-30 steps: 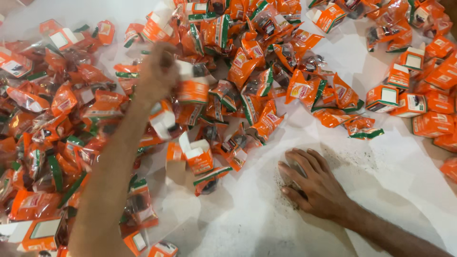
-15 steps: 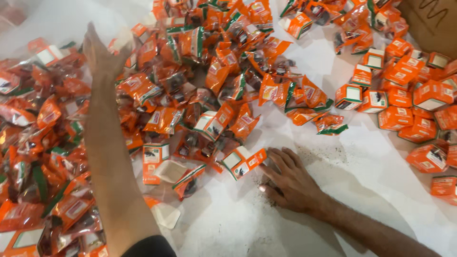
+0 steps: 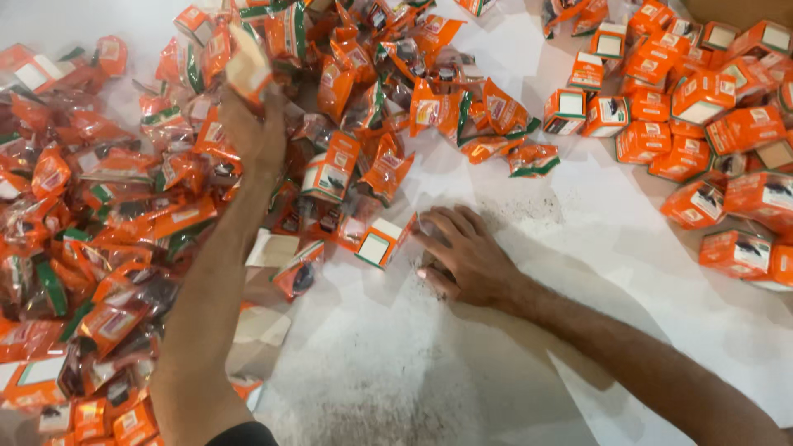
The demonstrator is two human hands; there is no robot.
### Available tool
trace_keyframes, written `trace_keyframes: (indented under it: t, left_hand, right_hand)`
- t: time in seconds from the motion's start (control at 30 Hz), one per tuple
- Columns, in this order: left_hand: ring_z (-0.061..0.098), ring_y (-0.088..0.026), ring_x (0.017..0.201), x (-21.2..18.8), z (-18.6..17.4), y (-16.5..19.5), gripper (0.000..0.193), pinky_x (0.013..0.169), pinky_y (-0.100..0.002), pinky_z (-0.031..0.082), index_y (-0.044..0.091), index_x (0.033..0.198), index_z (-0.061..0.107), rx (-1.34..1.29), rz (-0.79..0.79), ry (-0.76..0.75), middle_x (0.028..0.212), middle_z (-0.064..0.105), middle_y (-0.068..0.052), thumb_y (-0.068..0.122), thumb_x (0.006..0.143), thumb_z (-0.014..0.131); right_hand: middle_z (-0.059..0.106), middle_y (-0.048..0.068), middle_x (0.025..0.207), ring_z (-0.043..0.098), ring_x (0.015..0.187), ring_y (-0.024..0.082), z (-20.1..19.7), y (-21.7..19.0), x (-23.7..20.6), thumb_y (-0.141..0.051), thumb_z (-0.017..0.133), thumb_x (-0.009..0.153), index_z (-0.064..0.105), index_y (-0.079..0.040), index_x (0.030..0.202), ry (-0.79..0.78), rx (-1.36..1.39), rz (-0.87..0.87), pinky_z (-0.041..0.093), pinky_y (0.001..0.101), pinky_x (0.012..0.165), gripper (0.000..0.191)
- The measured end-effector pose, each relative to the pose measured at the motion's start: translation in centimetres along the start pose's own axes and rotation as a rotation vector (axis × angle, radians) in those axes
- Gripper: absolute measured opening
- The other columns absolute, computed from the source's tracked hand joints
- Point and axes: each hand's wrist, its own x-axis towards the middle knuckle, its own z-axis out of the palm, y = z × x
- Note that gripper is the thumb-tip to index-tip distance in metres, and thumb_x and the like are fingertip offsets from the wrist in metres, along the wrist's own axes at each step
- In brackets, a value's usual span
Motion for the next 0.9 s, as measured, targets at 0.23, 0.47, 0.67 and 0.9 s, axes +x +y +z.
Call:
trace_keyframes:
  t: [0.23,0.47,0.67,0.9]
  left_hand:
    - [0.062,-0.04,0.109,-6.6,1.4,12.8,0.056,0.091,-0.047,0.051,-0.002,0.128,0.053,0.102,0.474,-0.086,0.119,0.061,-0.02,0.02,0.09,0.088]
    - [0.059,-0.044,0.113,-24.5,5.4,23.5,0.065,0.089,-0.05,0.054,-0.005,0.131,0.048,0.106,0.458,-0.572,0.129,0.057,-0.025,0.012,0.077,0.08]
    - [0.061,-0.037,0.127,-22.5,11.4,24.1,0.06,0.11,-0.045,0.054,0.002,0.14,0.053,-0.035,0.641,-0.583,0.136,0.061,-0.018,-0.006,0.081,0.061]
    - [0.064,-0.038,0.109,-16.1,21.3,24.8,0.033,0.09,-0.053,0.052,0.011,0.115,0.063,0.427,0.578,-0.747,0.109,0.067,-0.018,0.025,0.088,0.076]
  right_hand:
    - [0.031,0.028,0.161,0.031,0.151,0.044,0.3,1.5,-2.8,-0.034,0.065,0.104,0.021,0.003,0.158,0.243,0.374,0.136,0.028,0.0523,0.124,0.078]
    - [0.032,0.018,0.163,0.033,0.153,0.025,-0.3,1.8,-10.6,-0.01,0.067,0.103,0.009,-0.007,0.164,0.573,1.225,0.223,0.03,0.0424,0.127,0.084]
    - [0.062,0.014,0.135,0.062,0.128,0.024,-5.5,5.7,-18.1,-0.009,0.072,0.097,0.023,-0.004,0.158,0.555,0.75,0.369,0.048,0.0379,0.112,0.078]
    - [0.069,0.016,0.126,0.066,0.121,0.026,-7.2,5.7,-18.2,-0.011,0.077,0.089,0.044,-0.003,0.145,0.336,0.502,0.429,0.051,0.0361,0.101,0.066]
